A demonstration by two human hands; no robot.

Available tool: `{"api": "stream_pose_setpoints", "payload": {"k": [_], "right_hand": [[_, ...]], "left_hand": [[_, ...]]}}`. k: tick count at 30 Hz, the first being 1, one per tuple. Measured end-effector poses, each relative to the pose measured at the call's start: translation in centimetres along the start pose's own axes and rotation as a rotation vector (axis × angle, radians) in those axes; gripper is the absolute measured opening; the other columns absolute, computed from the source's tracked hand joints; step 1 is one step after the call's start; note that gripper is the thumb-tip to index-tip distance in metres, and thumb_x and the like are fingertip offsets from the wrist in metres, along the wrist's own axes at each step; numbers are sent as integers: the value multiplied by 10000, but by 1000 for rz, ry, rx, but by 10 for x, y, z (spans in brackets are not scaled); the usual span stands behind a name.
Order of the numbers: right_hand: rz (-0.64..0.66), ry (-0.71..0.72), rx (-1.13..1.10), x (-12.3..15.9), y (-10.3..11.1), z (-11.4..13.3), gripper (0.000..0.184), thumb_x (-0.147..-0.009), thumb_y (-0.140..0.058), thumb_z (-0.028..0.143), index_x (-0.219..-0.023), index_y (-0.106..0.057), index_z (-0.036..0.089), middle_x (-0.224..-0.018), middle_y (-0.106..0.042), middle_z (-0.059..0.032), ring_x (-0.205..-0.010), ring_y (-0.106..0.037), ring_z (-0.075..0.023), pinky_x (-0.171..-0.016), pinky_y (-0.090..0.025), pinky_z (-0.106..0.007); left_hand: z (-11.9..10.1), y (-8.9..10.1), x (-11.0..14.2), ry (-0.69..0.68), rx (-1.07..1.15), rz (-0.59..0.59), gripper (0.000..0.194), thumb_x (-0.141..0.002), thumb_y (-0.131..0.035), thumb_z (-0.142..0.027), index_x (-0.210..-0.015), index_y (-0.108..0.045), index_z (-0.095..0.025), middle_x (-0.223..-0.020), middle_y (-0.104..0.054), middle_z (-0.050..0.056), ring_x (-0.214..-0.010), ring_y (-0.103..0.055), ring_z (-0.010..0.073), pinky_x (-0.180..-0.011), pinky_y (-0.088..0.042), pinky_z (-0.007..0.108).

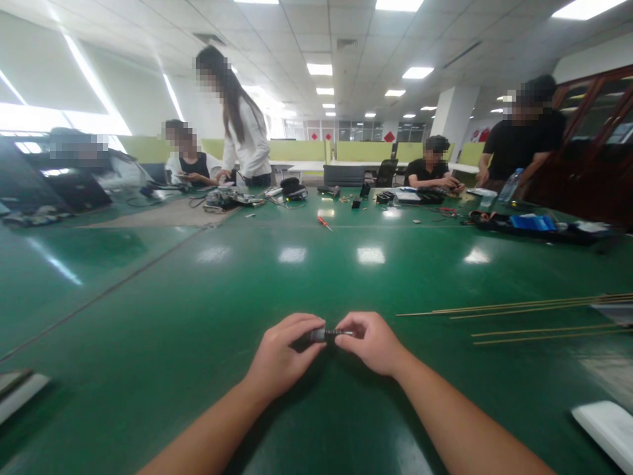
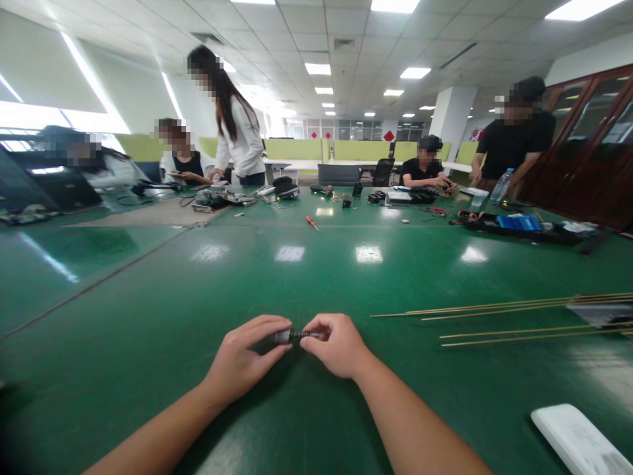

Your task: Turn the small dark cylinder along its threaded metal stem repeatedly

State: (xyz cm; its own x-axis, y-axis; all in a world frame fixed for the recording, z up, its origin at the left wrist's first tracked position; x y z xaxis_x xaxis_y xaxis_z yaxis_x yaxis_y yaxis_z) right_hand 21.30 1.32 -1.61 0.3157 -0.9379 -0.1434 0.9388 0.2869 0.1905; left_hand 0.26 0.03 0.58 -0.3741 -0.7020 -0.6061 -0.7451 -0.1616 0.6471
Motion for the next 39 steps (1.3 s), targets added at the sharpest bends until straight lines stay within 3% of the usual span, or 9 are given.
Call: {"api": "stream_pose_setpoints", "payload": {"k": [24, 39], "right_hand": [[-33, -37, -6, -1, 0, 1, 194, -744, -728, 313, -819, -713, 134, -593, -611, 11, -523, -510, -116, -518, -366, -230], [-80, 19, 18, 0, 1, 3, 178, -730, -727, 297, -808, -721, 137, -620, -604, 5, -547, -478, -117, -526, -364, -231]], "left_hand": [[0, 3, -1, 11, -4, -20, 213, -831, -722, -217, -1043, -742, -230, -1021, -744, 58, -934, -705, 190, -846, -581, 294], [1, 6, -1, 5, -14, -40, 222, -818, -735, -208, -1038, -738, -231, -1020, -743, 45, -930, -701, 180, -857, -575, 281]]}}
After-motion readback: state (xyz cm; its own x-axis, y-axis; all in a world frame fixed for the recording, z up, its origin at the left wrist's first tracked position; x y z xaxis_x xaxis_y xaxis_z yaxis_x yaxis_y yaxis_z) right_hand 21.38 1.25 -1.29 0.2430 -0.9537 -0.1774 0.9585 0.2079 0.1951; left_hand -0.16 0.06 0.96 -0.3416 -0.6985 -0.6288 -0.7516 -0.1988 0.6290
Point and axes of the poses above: each hand's wrist, its own x-axis away from the middle knuckle, its own y-axis out of the back of the hand, z = x × y, the point moved 1 cm from there along -x, towards the middle knuckle
